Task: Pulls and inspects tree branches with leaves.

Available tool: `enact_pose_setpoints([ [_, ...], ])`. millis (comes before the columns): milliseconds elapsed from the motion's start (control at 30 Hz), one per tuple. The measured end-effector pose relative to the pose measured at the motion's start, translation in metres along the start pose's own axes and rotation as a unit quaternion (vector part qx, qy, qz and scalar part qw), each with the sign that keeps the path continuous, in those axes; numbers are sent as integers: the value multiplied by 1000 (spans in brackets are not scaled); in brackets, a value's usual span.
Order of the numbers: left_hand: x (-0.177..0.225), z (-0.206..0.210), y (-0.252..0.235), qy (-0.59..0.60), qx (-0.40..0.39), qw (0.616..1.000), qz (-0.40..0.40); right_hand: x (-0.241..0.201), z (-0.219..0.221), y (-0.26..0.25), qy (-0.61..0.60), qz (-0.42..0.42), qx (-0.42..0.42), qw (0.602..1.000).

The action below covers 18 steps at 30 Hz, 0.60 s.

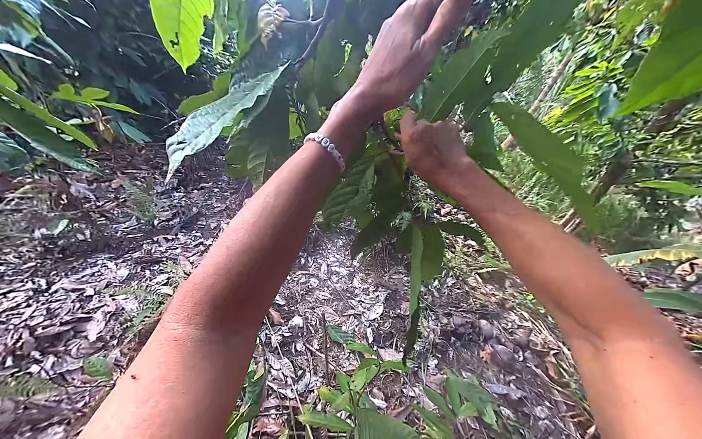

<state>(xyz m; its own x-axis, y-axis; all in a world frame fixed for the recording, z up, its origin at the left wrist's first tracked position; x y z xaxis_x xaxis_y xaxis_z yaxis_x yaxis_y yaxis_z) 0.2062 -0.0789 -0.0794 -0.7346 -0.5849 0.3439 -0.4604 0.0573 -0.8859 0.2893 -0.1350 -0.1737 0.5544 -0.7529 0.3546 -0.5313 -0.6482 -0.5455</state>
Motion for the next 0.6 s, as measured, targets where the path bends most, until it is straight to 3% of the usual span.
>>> enact_pose_setpoints([
  [167,-1,0,0,-6,5,1000,-4,6,10,-3,8,7,-3,1000],
  [300,-11,2,-2,38,76,996,-37,5,17,-4,9,29,8,999],
  [433,-9,11,9,11,124,991,-50,7,29,-4,14,70,-52,996],
  [600,-9,28,14,-25,135,989,-53,24,38,-6,12,84,-70,994],
])
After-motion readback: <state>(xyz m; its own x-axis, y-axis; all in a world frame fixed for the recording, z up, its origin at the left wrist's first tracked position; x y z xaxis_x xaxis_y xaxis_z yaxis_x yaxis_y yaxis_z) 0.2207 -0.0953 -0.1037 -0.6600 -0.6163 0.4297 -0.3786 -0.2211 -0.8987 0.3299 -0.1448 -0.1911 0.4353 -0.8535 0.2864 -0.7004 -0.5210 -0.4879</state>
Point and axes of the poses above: each hand's wrist, its own y-axis away from the middle knuckle, its own z-axis out of the palm, x = y × z, the point moved 10 cm from there along -y, towards the middle knuckle, and after that the axes turned 5 degrees about -z, right-handed, at the moved point
